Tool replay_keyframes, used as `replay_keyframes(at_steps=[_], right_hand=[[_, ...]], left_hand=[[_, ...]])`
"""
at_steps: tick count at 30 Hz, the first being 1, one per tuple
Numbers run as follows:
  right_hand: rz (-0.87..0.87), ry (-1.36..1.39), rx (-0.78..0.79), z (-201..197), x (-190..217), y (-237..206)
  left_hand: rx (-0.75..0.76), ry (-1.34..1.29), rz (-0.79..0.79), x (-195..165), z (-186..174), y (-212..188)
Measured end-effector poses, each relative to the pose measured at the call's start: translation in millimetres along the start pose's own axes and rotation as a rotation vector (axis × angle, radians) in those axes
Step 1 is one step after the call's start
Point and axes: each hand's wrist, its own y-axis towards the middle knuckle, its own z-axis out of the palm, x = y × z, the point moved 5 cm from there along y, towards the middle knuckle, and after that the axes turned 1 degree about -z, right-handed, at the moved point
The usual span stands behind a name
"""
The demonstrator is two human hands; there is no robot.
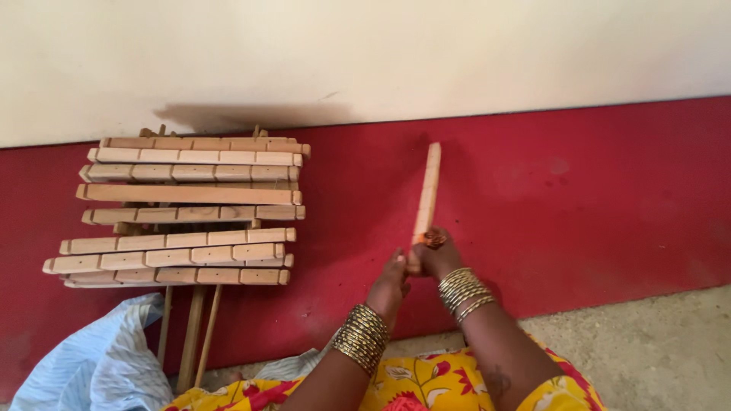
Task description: The person sits on the floor and ties orange cord around long wooden slats one at a time, taking each slat from a stack on a wooden stand, wrapping and knotting the cord along its length, and placing the finished slat on the floor to the right.
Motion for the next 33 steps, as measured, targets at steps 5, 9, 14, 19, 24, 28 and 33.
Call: replay_keyframes(at_steps=[5, 9, 14, 19, 24, 28, 33], right_hand=[[-0.143, 0.023, 0.094, 41, -27, -23], [-0.437, 0.161, 0.215, 63, -8, -62], [-0.575, 0.210, 0.198, 66, 19, -116], [-1.147, 0.096, 0.186, 73, 29, -183], [-1.243, -0.189, 0.020, 74, 27, -128], [-0.941, 0.050, 0.189, 75, 15, -54], [-0.773, 0.297, 0.291, 86, 8, -65]], left_hand=[[-0.036, -0.162, 0.121, -29, 0, -25], [-0.064, -0.196, 0.163, -49, -6, -55], [-0.008, -0.297, 0.288, -59, -6, -99], [-0.013, -0.377, 0.213, -59, -7, -135], [-0.090, -0.520, 0.214, -74, -14, -133], [-0.101, -0.672, 0.323, -84, -24, -132], [-0.155, -0.332, 0.541, -93, -30, -130]])
